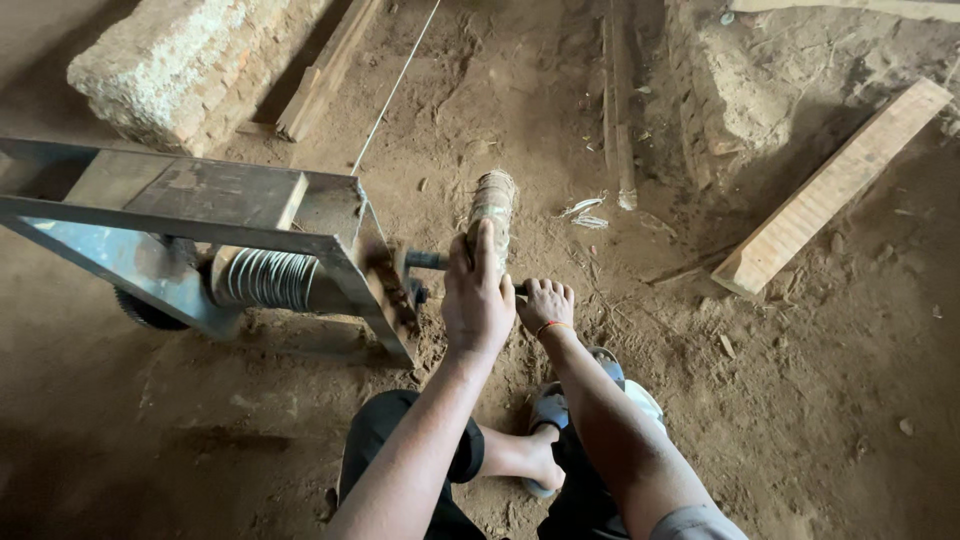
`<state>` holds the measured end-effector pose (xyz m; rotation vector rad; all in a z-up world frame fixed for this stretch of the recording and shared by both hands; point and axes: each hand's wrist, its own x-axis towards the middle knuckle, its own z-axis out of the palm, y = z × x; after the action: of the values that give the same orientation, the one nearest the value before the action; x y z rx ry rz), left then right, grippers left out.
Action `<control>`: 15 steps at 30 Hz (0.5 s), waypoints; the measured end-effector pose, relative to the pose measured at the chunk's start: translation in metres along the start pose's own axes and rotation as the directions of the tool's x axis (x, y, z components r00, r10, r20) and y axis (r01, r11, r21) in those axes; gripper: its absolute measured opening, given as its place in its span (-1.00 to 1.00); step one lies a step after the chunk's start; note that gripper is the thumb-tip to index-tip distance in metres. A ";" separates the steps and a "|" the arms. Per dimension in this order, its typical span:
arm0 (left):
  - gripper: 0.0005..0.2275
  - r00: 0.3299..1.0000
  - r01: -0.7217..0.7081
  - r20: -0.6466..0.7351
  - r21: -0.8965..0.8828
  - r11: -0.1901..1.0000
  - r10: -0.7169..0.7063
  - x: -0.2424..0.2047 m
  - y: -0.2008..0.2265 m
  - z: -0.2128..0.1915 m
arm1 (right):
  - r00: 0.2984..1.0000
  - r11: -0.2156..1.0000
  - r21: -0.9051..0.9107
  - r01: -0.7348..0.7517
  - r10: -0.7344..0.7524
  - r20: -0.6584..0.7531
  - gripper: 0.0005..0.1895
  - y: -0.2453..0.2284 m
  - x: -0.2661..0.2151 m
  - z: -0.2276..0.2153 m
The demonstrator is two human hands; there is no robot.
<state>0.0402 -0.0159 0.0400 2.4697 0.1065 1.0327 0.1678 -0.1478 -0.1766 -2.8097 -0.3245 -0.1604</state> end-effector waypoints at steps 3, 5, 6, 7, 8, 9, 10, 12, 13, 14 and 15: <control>-0.20 1.000 0.018 -0.008 -0.034 0.999 -0.018 -0.003 -0.004 0.009 | 0.999 1.000 -0.008 -0.014 0.014 0.038 -0.60 0.000 -0.006 -0.002; -0.24 0.991 0.092 0.100 -0.088 0.992 -0.083 0.008 -0.006 0.017 | 0.998 0.999 -0.042 -0.008 0.010 0.064 -0.57 0.000 -0.010 -0.003; -0.23 0.981 0.124 0.157 -0.074 0.989 -0.112 0.013 -0.006 0.018 | 0.998 0.999 -0.046 -0.004 0.008 0.068 -0.55 0.000 -0.013 -0.004; -0.23 0.968 0.156 0.210 -0.059 0.986 -0.140 0.021 -0.005 0.020 | 0.998 0.999 -0.050 0.001 0.002 0.069 -0.53 -0.001 -0.015 -0.006; -0.23 0.950 0.186 0.263 -0.042 0.982 -0.169 0.028 -0.004 0.020 | 0.997 0.999 -0.054 0.007 -0.003 0.071 -0.51 -0.001 -0.017 -0.007; -0.22 0.951 0.179 0.261 -0.027 0.984 -0.165 0.034 -0.002 0.018 | 0.997 0.998 -0.058 0.001 0.003 0.078 -0.51 -0.002 -0.021 -0.008; -0.22 0.952 0.171 0.260 -0.013 0.985 -0.162 0.039 -0.001 0.017 | 0.996 0.998 -0.063 -0.005 0.010 0.085 -0.52 -0.003 -0.025 -0.009; -0.22 0.931 0.202 0.310 -0.001 0.979 -0.192 0.051 0.005 0.014 | 0.997 0.999 -0.052 -0.009 0.012 0.074 -0.54 -0.003 -0.033 -0.011; -0.22 0.905 0.242 0.361 0.002 0.970 -0.226 0.057 0.007 0.013 | 0.998 0.999 -0.035 -0.004 0.006 0.058 -0.56 -0.002 -0.038 -0.011; -0.23 0.874 0.281 0.411 0.006 0.960 -0.258 0.063 0.009 0.012 | 0.999 1.000 -0.018 0.000 0.001 0.042 -0.58 -0.002 -0.044 -0.011; -0.24 0.860 0.294 0.427 0.035 0.955 -0.280 0.071 0.011 0.013 | 0.999 1.000 -0.019 0.006 -0.006 0.034 -0.58 -0.002 -0.048 -0.011</control>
<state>0.0990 -0.0132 0.0837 2.4903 0.3047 0.3505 0.1197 -0.1593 -0.1723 -2.8331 -0.3409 -0.1172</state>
